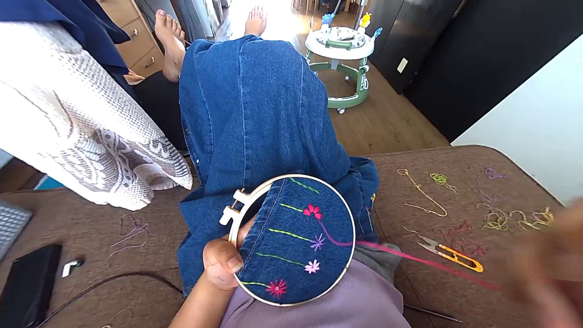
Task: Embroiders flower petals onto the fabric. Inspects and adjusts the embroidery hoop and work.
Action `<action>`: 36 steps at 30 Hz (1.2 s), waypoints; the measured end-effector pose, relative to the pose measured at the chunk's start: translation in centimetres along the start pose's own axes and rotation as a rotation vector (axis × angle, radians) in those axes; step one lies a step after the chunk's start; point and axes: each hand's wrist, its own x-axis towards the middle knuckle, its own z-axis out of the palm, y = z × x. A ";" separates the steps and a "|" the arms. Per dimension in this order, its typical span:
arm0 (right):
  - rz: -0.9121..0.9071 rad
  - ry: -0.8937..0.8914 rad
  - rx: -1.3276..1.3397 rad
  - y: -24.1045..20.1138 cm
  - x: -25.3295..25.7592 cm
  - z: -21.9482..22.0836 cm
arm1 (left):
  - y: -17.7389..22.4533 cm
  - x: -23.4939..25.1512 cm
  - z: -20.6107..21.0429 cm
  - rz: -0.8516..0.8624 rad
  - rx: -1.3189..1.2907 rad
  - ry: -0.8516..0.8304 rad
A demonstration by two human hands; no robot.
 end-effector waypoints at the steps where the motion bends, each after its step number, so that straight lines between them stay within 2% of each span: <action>1: 0.009 -0.072 -0.024 1.0 0.1 1.8 | 0.0 0.1 0.1 0.011 -0.002 0.004; 3: -0.002 -0.229 0.011 3.8 -0.2 5.3 | -0.2 0.2 0.2 0.033 0.002 -0.001; 5: -0.008 -0.307 0.093 6.5 -0.3 8.0 | -0.3 0.5 0.6 0.066 -0.002 -0.002; 8: -0.062 -0.220 0.090 9.4 0.0 10.2 | -0.9 0.8 0.9 0.149 0.082 0.036; 12: -0.134 -0.090 -0.066 11.2 0.8 10.7 | -2.4 0.7 0.7 0.172 0.306 0.064; 14: -0.134 -0.100 -0.090 12.1 1.0 10.7 | -2.8 0.0 0.8 0.106 0.406 0.075; 16: -0.142 -0.136 -0.109 12.9 1.0 10.6 | -2.7 -0.5 0.5 0.051 0.391 0.060; 20: -0.222 -0.196 -0.253 13.0 1.0 10.7 | 0.0 0.2 -0.4 0.024 0.384 0.094; 23: -0.276 -0.238 -0.349 12.7 1.2 11.0 | 3.2 2.3 0.3 -0.085 0.260 0.224; 25: -0.291 -0.256 -0.387 12.4 1.2 11.1 | 4.9 4.4 0.9 -0.225 0.326 0.394; 28: -0.293 -0.263 -0.414 12.3 1.1 11.2 | 6.3 6.9 1.1 -0.489 0.503 0.415; 30: -0.285 -0.252 -0.407 12.4 1.0 11.2 | 6.4 7.4 1.2 -0.553 0.531 0.455; 32: -0.266 -0.237 -0.393 12.2 1.0 11.0 | 6.2 6.7 0.6 -0.501 0.417 0.386; 36: -0.290 -0.147 -0.379 11.7 1.4 10.8 | 4.7 4.5 0.3 -0.201 0.248 0.258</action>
